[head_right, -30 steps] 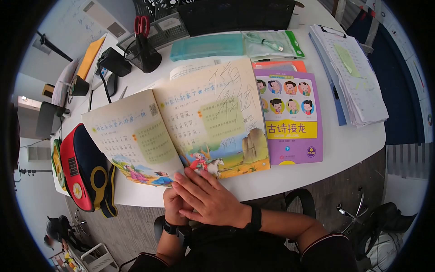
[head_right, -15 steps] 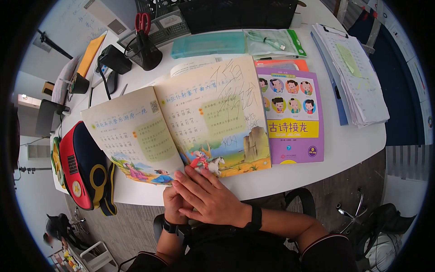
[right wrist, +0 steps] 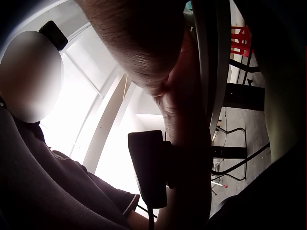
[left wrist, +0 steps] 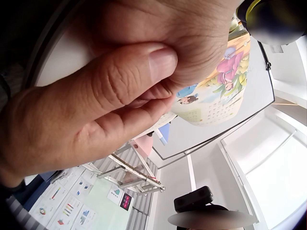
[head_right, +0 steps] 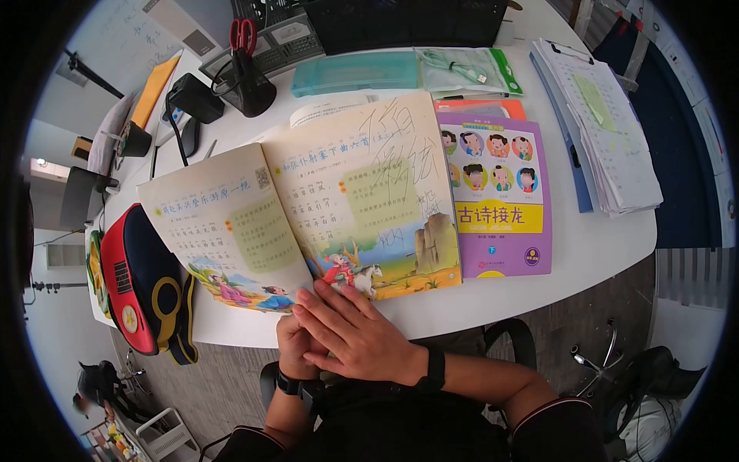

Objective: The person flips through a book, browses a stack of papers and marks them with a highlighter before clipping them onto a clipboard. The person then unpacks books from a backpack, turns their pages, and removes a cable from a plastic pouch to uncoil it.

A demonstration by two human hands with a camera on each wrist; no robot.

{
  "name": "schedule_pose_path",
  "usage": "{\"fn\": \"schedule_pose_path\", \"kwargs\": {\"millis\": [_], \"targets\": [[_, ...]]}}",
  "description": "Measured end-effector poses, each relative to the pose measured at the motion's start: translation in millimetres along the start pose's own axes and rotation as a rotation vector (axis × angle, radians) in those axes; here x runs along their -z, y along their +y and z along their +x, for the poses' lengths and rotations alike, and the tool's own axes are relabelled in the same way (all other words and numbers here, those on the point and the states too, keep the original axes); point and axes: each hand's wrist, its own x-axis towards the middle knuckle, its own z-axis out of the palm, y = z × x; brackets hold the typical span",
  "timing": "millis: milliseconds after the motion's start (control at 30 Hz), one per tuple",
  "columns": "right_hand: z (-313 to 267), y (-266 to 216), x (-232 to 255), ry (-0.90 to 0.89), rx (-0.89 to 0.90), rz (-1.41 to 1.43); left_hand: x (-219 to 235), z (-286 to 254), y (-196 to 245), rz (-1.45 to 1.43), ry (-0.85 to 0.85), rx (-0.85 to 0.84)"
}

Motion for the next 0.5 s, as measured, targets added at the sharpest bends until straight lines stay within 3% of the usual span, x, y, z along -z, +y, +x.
{"fn": "schedule_pose_path", "kwargs": {"millis": [500], "targets": [[-0.2, -0.1, 0.1, -0.006, -0.003, -0.007, -1.0, 0.2, 0.5, 0.017, -0.090, -0.015]]}}
